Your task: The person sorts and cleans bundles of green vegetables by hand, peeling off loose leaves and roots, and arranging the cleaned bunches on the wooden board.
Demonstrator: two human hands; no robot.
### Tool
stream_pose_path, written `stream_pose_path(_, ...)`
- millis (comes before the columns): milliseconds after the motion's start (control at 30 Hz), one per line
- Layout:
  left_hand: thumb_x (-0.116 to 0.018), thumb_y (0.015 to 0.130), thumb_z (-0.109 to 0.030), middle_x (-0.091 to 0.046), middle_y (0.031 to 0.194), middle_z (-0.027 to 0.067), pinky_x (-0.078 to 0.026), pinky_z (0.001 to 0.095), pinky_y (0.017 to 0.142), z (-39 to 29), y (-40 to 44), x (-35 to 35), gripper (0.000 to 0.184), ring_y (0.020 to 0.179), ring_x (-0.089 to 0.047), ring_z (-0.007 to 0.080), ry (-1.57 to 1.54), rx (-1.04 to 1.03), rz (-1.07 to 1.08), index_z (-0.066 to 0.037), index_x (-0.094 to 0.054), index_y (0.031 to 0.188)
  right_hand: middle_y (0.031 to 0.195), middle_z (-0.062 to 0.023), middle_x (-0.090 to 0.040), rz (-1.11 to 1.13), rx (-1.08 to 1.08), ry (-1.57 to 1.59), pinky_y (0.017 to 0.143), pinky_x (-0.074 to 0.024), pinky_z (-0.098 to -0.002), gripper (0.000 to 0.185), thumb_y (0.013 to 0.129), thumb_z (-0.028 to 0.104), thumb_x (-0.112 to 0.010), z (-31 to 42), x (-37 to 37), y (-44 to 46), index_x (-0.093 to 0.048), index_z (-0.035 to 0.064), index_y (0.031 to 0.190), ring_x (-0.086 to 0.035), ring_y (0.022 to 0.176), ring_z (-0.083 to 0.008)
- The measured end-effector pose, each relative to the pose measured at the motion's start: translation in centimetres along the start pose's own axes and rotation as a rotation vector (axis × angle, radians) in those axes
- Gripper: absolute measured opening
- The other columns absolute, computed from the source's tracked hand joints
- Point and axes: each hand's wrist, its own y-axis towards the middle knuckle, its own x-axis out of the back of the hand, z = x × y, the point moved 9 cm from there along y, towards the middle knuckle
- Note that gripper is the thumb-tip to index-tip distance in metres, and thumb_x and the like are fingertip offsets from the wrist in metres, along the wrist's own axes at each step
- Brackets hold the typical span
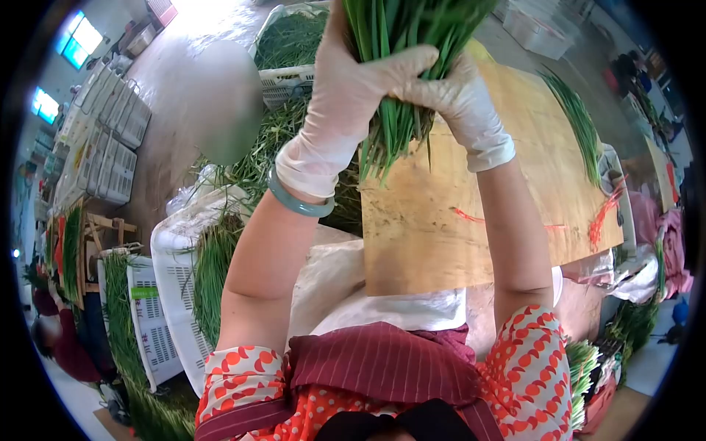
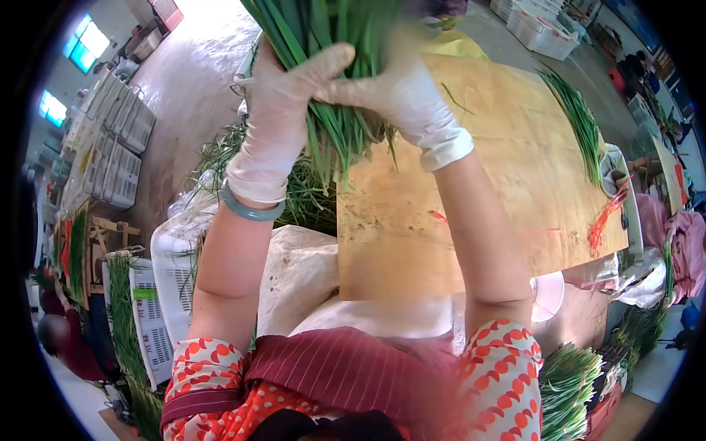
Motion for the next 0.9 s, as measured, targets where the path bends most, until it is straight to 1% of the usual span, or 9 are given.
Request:
stream_pose_path(67, -0.082, 0.059, -0.01, -0.057, 0.111, 0.0098, -0.047, 0.029, 0.087, 3.0, -0.7, -0.2, 0.077, 0.097, -0.057, 0.0187, 0.079, 0.035, 0.094, -0.003, -0.04, 0.123, 0.106, -0.0056, -0.057, -0.008, 0.034, -0.098, 0.082, -0.048, -0.0302, 0.072, 0.06, 0.015, -0.083, -1.5, 1.6, -1.1, -0.044, 0.0024, 0.119, -0.055, 0.097, -0.0167)
stream_pose_path(167, -0.082, 0.059, -0.008, -0.058, 0.108, 0.0073, -0.046, 0.0289, 0.088, 8.8, -2.3, 0.2, 0.071, 0.099, -0.055, 0.0161, 0.013, 0.338, 0.122, -0.002, -0.046, 0.119, 0.109, -0.0057, -0.058, 0.127, -0.184, -0.089, 0.081, -0.0478, -0.0294, 0.071, 0.062, 0.02, -0.082, -5.3, 2.1, -2.9, -0.046, 0.0011, 0.12, -0.054, 0.097, -0.0149)
stream_pose_path(300, -0.082, 0.059, -0.006, -0.06, 0.104, 0.0067, -0.046, 0.0282, 0.085, 8.7, -1.6, -0.7, 0.064, 0.094, -0.057, 0.0152, 0.091, 0.362, 0.183, -0.001, -0.049, 0.114, 0.108, -0.0083, -0.059, 0.028, -0.145, -0.359, 0.088, -0.0443, -0.0311, 0.075, 0.056, 0.018, -0.085, -6.1, 3.2, -2.0, -0.047, -0.0009, 0.118, -0.054, 0.097, -0.0185)
stream_pose_path(400, -0.08, 0.062, -0.003, -0.063, 0.097, 0.0049, -0.048, 0.0263, 0.078, 6.8, -0.1, -1.2, 0.055, 0.086, -0.059, 0.0142, 0.185, 0.282, 0.112, -0.001, -0.052, 0.109, 0.111, -0.0101, -0.058, 0.068, -0.235, 0.228, 0.089, -0.0431, -0.0329, 0.074, 0.059, 0.014, -0.082, -7.0, 1.5, -1.1, -0.046, -0.0001, 0.121, -0.054, 0.102, -0.0193)
stream_pose_path(533, -0.076, 0.064, -0.001, -0.064, 0.093, 0.007, -0.048, 0.026, 0.07, 3.9, 1.3, -1.8, 0.041, 0.082, -0.06, 0.0146, 0.176, 0.182, -0.031, 0.001, -0.058, 0.102, 0.106, -0.0096, -0.059, -0.07, 0.067, 0.076, 0.091, -0.0414, -0.0323, 0.066, 0.059, 0.009, -0.08, -5.1, 0.8, 0.3, -0.048, 0.0004, 0.117, -0.053, 0.102, -0.0188)
stream_pose_path(700, -0.063, 0.08, -0.014, -0.065, 0.088, 0.0046, -0.047, 0.0251, 0.07, -1.4, 2.0, -4.3, 0.02, 0.077, -0.06, 0.0122, 0.466, 0.016, 0.034, -0.001, -0.064, 0.096, 0.1, -0.0112, -0.061, -0.103, -0.01, -0.038, 0.085, -0.0456, -0.0306, 0.059, 0.061, 0.006, -0.077, -1.4, 1.4, 1.4, -0.049, -0.0007, 0.114, -0.057, 0.093, -0.0181)
stream_pose_path(767, -0.06, 0.082, -0.015, -0.064, 0.089, 0.0048, -0.047, 0.0247, 0.071, -3.7, 1.8, -6.0, 0.021, 0.079, -0.06, 0.0123, 0.376, 0.051, 0.06, -0.001, -0.062, 0.098, 0.098, -0.0114, -0.062, -0.053, 0.121, -0.055, 0.08, -0.0479, -0.0306, 0.058, 0.062, 0.008, -0.076, 2.3, 1.6, 2.7, -0.05, -0.0017, 0.112, -0.059, 0.088, -0.0185)
stream_pose_path(800, -0.056, 0.085, -0.016, -0.063, 0.09, 0.005, -0.047, 0.0243, 0.072, -4.5, 1.6, -7.0, 0.022, 0.081, -0.059, 0.0123, 0.289, 0.084, 0.089, -0.001, -0.061, 0.1, 0.092, -0.0069, -0.057, 0.196, 0.012, 0.281, 0.082, -0.0481, -0.0301, 0.052, 0.075, 0.017, -0.066, 2.5, 0.8, 3.8, -0.046, 0.0025, 0.12, -0.056, 0.086, -0.0156)
stream_pose_path(900, -0.046, 0.091, -0.018, -0.061, 0.094, 0.0056, -0.047, 0.0232, 0.074, -5.1, 1.4, -9.0, 0.025, 0.085, -0.058, 0.0124, 0.067, 0.161, 0.162, 0.0, -0.057, 0.105, 0.07, 0.0014, -0.052, -0.057, -0.091, 0.342, 0.074, -0.0491, -0.0265, 0.023, 0.091, 0.024, -0.05, 5.2, 1.6, 3.0, -0.055, 0.0059, 0.103, -0.051, 0.065, -0.0096)
